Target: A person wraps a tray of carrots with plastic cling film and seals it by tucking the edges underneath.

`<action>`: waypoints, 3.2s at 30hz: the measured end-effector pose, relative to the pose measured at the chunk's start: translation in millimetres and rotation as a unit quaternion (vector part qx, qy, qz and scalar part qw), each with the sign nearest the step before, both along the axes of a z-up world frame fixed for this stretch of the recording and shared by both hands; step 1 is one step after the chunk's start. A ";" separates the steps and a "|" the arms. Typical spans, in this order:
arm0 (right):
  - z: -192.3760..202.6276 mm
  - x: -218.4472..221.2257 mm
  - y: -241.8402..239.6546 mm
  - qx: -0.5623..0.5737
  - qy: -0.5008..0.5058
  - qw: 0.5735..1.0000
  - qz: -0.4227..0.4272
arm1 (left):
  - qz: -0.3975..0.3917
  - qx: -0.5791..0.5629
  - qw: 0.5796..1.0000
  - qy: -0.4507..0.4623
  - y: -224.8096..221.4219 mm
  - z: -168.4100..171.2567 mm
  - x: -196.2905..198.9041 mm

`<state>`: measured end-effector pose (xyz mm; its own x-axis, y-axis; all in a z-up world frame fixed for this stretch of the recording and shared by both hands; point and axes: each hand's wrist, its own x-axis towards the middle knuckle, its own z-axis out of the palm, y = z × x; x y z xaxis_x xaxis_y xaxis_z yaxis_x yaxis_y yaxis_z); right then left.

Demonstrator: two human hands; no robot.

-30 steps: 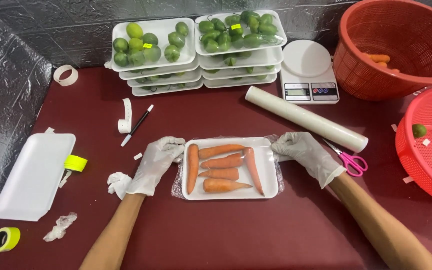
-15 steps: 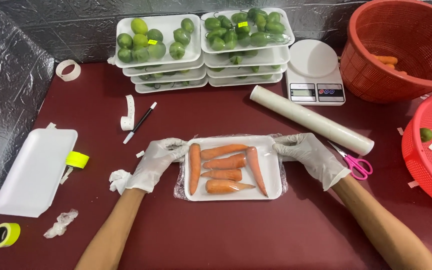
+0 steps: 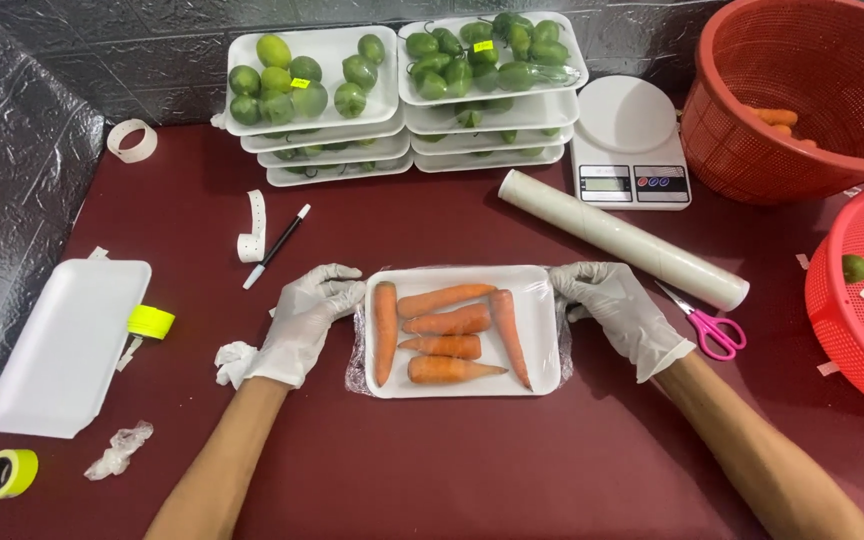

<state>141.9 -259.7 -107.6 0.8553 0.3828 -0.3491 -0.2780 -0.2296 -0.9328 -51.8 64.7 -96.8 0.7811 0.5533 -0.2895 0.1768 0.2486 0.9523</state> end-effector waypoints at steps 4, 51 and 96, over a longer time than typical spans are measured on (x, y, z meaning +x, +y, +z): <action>-2.9 2.1 2.5 0.013 0.004 1.000 -0.006 | -0.007 0.010 0.999 -0.031 1.6 -16.7 6.0; 37.5 0.3 -10.6 -0.095 0.024 0.992 0.083 | -0.138 0.059 0.974 0.169 -18.1 58.3 -0.6; -2.5 -0.7 -37.3 0.062 0.087 0.993 0.044 | -0.075 -0.037 0.996 0.018 -30.5 37.3 -8.3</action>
<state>141.3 -297.0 -110.1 0.7476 0.5029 -0.4338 -0.4215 -0.1455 -0.8951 -60.1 34.2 -59.5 0.8424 0.4064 -0.3539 0.2505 0.2861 0.9249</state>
